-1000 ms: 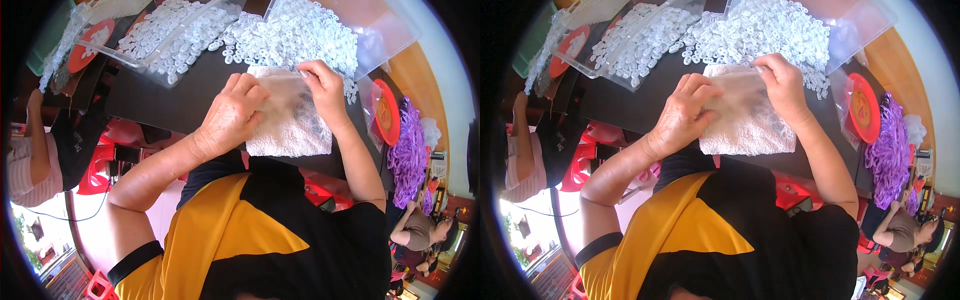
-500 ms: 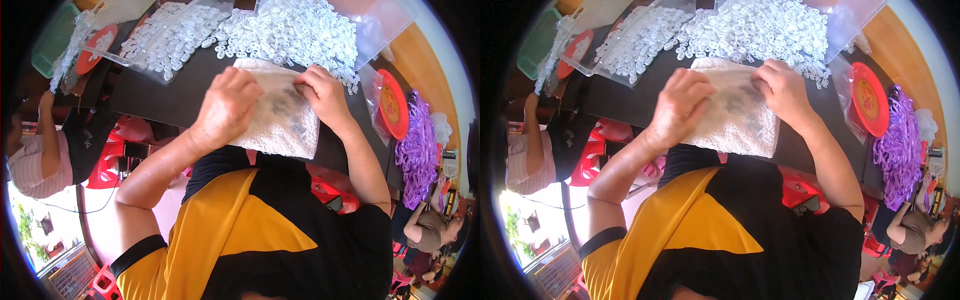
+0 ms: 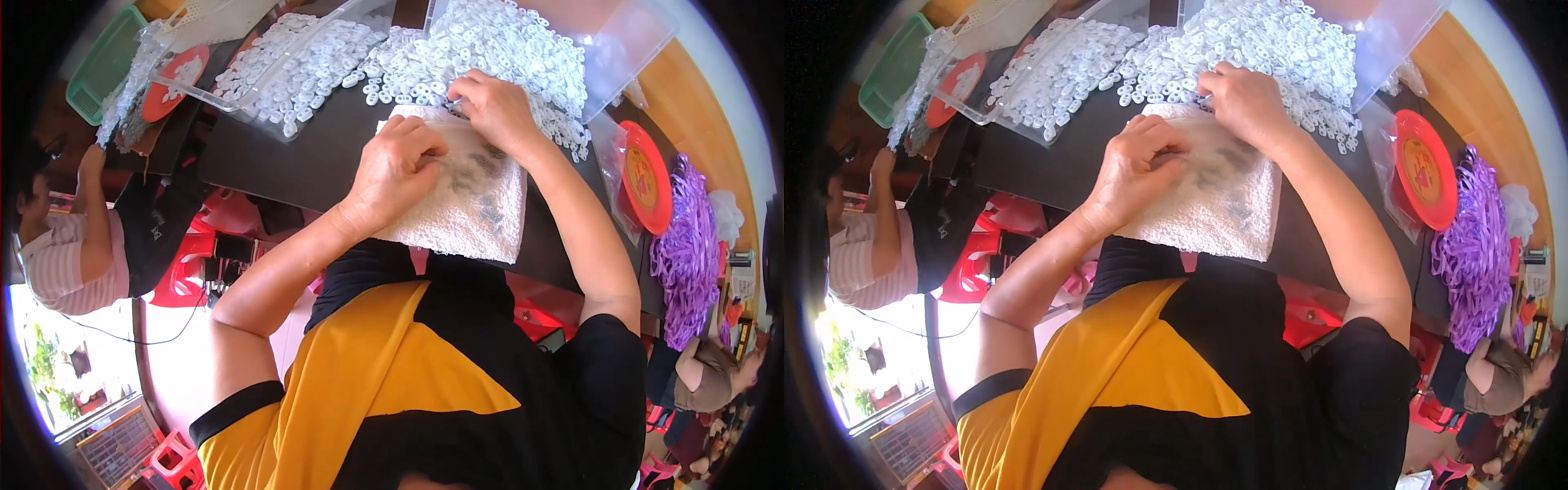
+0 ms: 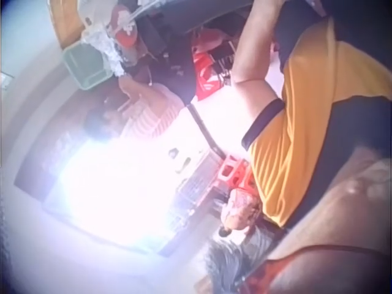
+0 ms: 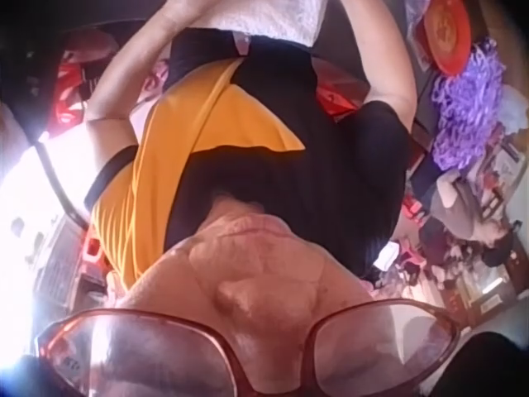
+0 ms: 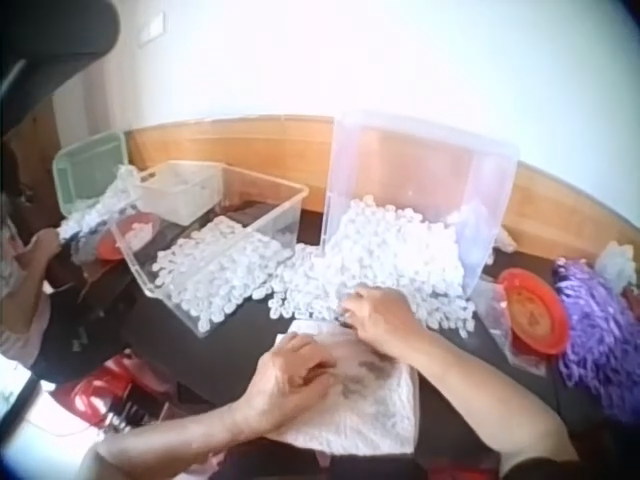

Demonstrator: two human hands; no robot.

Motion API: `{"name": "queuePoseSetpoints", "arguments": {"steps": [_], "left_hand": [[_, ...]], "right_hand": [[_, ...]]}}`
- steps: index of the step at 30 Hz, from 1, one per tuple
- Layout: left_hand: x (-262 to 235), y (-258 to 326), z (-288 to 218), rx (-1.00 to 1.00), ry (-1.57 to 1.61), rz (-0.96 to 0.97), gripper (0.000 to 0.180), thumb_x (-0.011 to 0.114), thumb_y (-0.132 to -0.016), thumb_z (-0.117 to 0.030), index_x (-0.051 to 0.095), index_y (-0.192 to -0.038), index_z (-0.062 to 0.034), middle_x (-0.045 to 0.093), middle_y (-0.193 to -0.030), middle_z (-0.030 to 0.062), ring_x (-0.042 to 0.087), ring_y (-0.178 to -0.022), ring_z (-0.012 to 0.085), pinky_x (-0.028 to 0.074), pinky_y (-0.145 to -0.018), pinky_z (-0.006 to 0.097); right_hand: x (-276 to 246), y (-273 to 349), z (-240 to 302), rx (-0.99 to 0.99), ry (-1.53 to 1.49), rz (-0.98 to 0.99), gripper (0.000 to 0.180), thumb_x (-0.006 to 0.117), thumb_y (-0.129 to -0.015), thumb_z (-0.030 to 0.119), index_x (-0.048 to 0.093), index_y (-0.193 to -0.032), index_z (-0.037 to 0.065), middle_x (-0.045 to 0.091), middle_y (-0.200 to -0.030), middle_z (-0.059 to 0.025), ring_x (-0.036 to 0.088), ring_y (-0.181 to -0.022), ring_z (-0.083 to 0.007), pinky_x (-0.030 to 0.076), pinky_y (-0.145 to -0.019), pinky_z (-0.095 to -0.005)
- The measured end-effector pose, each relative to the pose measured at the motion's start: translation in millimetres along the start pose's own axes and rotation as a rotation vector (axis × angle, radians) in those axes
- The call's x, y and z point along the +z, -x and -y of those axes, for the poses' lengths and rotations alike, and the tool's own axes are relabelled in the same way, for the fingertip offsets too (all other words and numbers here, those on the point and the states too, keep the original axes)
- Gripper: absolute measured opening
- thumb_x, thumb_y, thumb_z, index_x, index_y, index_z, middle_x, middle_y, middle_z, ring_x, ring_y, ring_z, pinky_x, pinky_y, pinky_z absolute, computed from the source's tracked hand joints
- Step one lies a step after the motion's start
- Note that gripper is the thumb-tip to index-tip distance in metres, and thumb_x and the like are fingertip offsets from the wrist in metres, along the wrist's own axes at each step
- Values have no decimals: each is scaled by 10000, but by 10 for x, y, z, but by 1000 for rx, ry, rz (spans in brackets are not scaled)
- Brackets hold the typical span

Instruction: Picking up and sorting or inspecting small white plastic rings at a workspace.

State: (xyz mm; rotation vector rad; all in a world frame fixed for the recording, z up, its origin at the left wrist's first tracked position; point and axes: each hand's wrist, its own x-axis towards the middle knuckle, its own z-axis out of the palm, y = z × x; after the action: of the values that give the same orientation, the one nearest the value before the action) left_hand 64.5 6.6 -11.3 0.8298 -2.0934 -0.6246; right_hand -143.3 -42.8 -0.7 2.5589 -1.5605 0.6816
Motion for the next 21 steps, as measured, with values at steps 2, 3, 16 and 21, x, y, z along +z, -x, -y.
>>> {"name": "queuePoseSetpoints", "arguments": {"steps": [2, 3, 16, 21], "left_hand": [[-17, 15, 16, -17, 64, -26, 151, 621, -676, -11, 632, -826, -30, 584, -791, 85, 551, -819, 292, 479, -699, 379], [-15, 11, 16, -17, 64, -29, 151, 621, -676, -11, 632, -826, -30, 584, -791, 85, 551, -819, 292, 479, -699, 379], [16, 60, -20, 53, -39, -52, 157, 633, -673, 0, 623, -826, -35, 580, -825, 83, 549, -836, 293, 480, -706, 390], [22, 57, -11, 73, -40, -65, 161, 640, -667, -2, 625, -823, -39, 577, -820, 81, 548, -834, 293, 481, -708, 390]], "right_hand": [[0, 36, -6, 44, -47, -15, 122, 590, -797, 68, 657, -888, 115, 641, -899, -44, 636, -773, -274, 498, -678, -380], [-12, 44, -15, 86, -93, -38, 126, 596, -794, 64, 659, -887, 121, 641, -896, -40, 636, -771, -271, 499, -678, -380], [-1, -18, 49, -56, 39, 9, 128, 616, -757, 51, 676, -851, 114, 630, -855, -50, 622, -796, -276, 503, -705, -389], [75, -5, 22, -85, 62, -68, 143, 602, -742, 18, 664, -852, 85, 637, -862, -78, 622, -811, -309, 498, -717, -396]]}}
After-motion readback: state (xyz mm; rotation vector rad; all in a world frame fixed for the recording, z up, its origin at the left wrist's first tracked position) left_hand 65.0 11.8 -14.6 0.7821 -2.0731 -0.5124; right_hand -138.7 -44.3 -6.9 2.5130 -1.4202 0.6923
